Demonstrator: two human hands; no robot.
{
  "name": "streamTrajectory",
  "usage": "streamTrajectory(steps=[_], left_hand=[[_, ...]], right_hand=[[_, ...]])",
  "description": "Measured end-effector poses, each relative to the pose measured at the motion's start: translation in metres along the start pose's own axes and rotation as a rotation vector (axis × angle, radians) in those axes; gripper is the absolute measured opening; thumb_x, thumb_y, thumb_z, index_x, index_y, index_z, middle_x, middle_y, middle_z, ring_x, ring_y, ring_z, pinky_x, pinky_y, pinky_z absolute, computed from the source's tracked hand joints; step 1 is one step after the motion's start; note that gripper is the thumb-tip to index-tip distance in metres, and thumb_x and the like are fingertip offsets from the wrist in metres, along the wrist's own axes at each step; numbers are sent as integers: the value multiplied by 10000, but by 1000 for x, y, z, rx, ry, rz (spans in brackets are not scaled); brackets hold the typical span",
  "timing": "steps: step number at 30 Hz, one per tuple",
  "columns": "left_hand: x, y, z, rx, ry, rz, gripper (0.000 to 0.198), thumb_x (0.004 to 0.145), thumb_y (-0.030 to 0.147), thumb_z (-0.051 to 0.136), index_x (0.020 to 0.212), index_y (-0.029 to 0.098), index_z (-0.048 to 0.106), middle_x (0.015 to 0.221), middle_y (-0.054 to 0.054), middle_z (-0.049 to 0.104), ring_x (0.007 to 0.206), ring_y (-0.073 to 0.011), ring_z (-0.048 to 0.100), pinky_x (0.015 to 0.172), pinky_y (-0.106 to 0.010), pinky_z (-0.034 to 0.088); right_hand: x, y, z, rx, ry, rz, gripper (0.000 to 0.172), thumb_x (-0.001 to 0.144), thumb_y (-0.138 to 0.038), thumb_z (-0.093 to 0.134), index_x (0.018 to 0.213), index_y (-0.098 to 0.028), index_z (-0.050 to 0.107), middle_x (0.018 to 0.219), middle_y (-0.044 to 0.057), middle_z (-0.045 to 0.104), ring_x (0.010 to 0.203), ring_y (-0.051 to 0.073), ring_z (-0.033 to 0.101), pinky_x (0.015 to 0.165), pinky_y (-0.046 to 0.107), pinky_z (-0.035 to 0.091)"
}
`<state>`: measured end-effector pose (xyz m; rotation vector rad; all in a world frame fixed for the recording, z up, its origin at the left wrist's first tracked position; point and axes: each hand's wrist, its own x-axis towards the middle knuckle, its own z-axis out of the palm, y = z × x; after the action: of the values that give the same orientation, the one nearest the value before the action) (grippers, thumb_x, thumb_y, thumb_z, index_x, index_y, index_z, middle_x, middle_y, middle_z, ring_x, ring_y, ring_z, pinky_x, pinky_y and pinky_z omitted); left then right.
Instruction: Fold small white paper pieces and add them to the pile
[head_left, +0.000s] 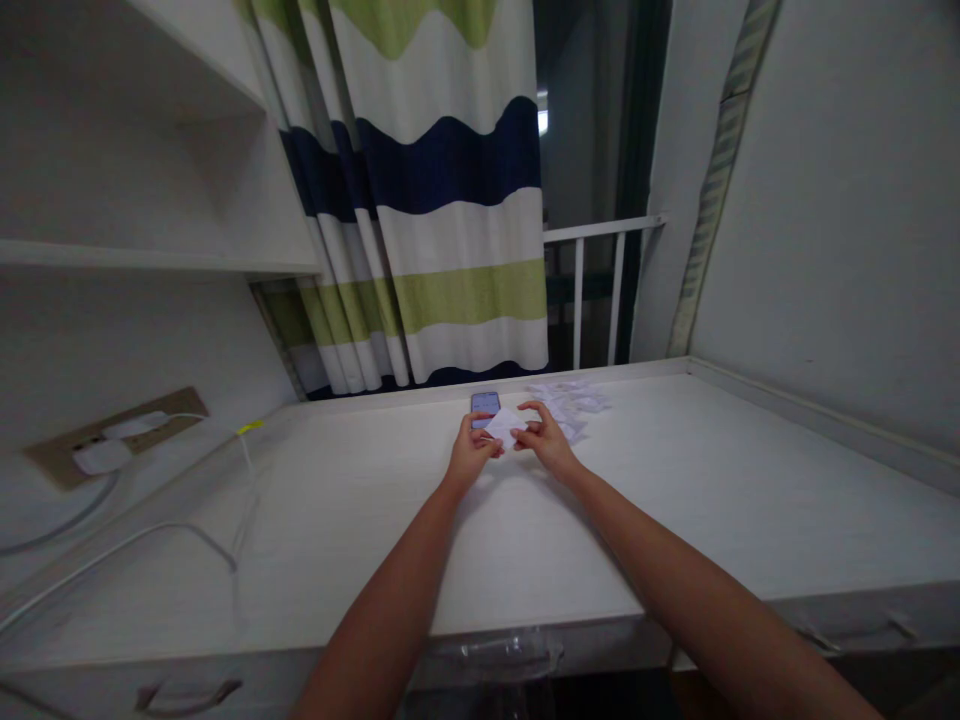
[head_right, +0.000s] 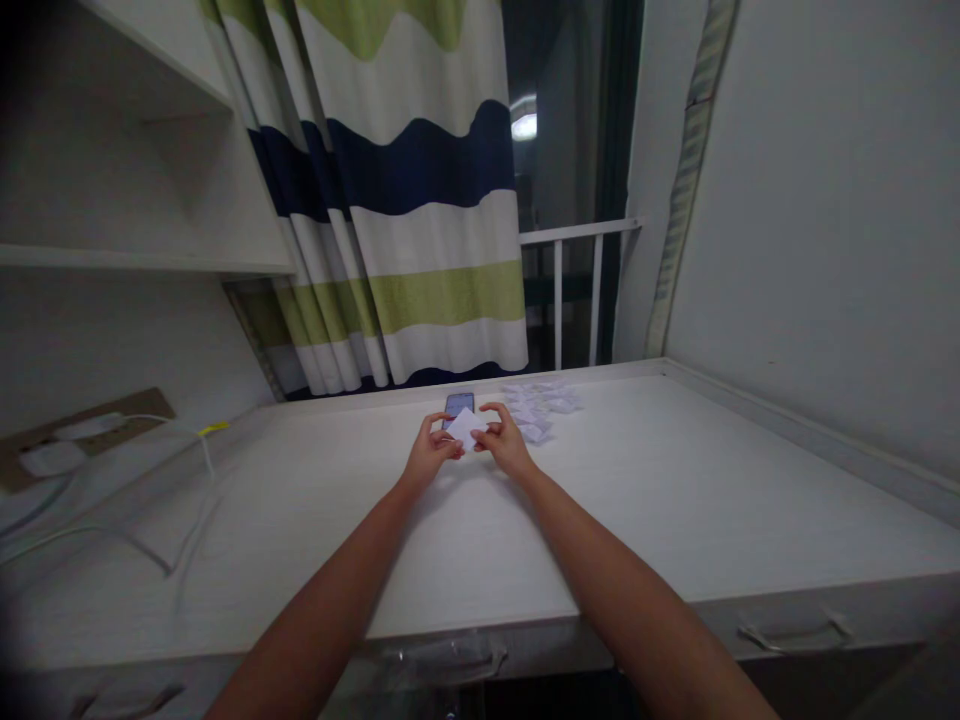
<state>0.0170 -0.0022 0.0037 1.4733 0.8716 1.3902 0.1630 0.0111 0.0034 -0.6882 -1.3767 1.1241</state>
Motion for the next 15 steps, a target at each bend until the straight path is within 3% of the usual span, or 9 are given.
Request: streamTrajectory(steps=[4,8,15], left_hand=[[1,-3,-3,54,10,36,452,582,192,618,974,198,395,572,66,532,518,-90,542,484,-192,435],[3,-4,-5,140,-5,66,252,583,194,590,825,167,523,611,32,529,562,-91,521,481,-192,439],[2,-1,-4,181,-9,74,215,571,198,592,779,144,603,862,-48,600,670,-112,513,524,-224,471]], right_hand=[[1,2,-1,8,-50,-8,333,580,-302,640,824,-210,433,536,-76,543,483,87,542,510,230,473],[3,6,-4,-73,-85,-30,212,590,-314,630,706,-173,523,574,-37,551,517,93,547,490,220,462],[4,5,-5,-131,-72,-44,289,557,-305,658,798,-160,589,643,-9,596,497,84,530,505,230,463]])
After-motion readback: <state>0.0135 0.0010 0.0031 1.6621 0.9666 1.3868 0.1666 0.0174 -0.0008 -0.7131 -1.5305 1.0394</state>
